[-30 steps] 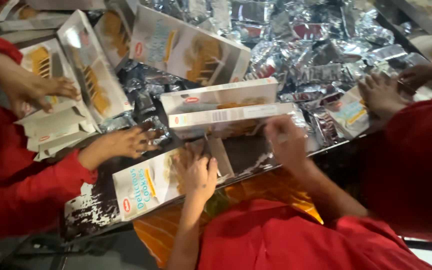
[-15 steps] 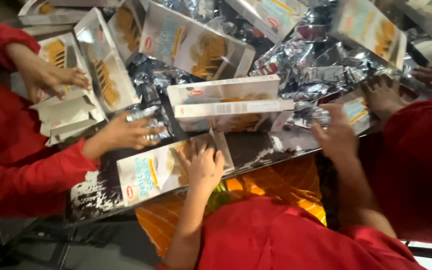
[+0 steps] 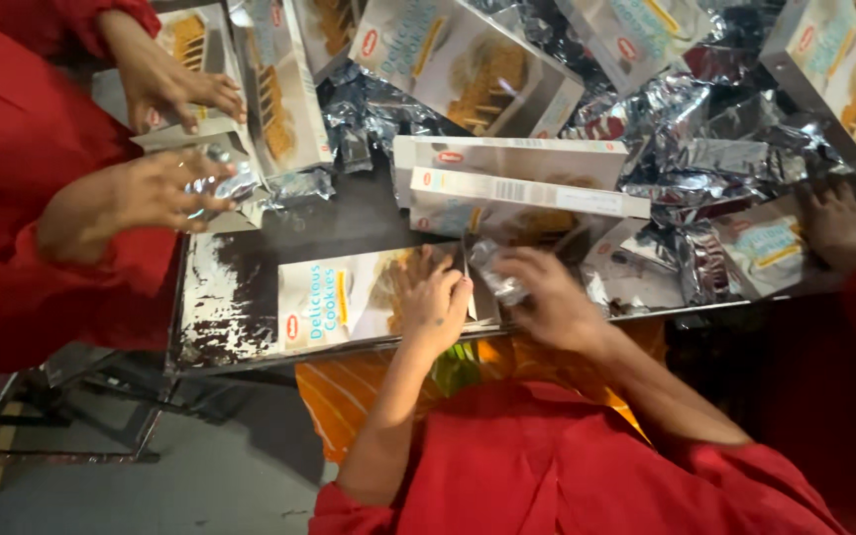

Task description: The person places silver-wrapped cookie packs into cardboard boxes and closes the box flaps.

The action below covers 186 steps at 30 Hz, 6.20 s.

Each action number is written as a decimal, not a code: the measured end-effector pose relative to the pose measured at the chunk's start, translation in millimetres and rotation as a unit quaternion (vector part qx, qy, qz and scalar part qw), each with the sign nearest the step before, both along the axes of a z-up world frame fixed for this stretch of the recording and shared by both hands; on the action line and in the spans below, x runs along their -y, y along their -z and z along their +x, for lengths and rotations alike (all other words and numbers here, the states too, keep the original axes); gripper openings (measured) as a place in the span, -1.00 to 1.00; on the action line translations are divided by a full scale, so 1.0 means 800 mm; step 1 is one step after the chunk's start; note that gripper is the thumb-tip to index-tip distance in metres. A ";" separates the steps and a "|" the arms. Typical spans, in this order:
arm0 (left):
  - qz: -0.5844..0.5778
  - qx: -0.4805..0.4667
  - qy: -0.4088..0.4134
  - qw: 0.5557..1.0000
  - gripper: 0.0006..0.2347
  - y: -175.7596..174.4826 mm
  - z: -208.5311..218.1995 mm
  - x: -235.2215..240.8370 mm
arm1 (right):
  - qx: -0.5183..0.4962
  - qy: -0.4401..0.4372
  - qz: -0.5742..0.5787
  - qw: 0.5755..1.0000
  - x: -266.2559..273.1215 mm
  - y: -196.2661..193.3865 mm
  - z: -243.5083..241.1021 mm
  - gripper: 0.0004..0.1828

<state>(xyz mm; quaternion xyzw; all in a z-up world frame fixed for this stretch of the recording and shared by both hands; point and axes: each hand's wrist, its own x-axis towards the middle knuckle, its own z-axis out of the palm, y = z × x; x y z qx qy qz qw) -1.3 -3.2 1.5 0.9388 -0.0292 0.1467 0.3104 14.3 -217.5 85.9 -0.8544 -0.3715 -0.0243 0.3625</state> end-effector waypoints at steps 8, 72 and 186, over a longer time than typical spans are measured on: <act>-0.001 0.021 0.011 1.000 -0.73 0.003 -0.006 0.002 | -0.321 -0.158 0.203 0.912 0.019 0.067 0.035 -0.28; 0.370 0.138 0.138 0.908 -0.57 -0.191 0.245 0.012 | 0.363 0.315 0.051 0.876 0.008 -0.097 0.393 0.06; -0.006 -0.061 0.066 0.996 -0.65 -0.019 -0.007 -0.001 | -0.066 0.133 -0.081 0.986 0.112 0.007 0.025 -0.36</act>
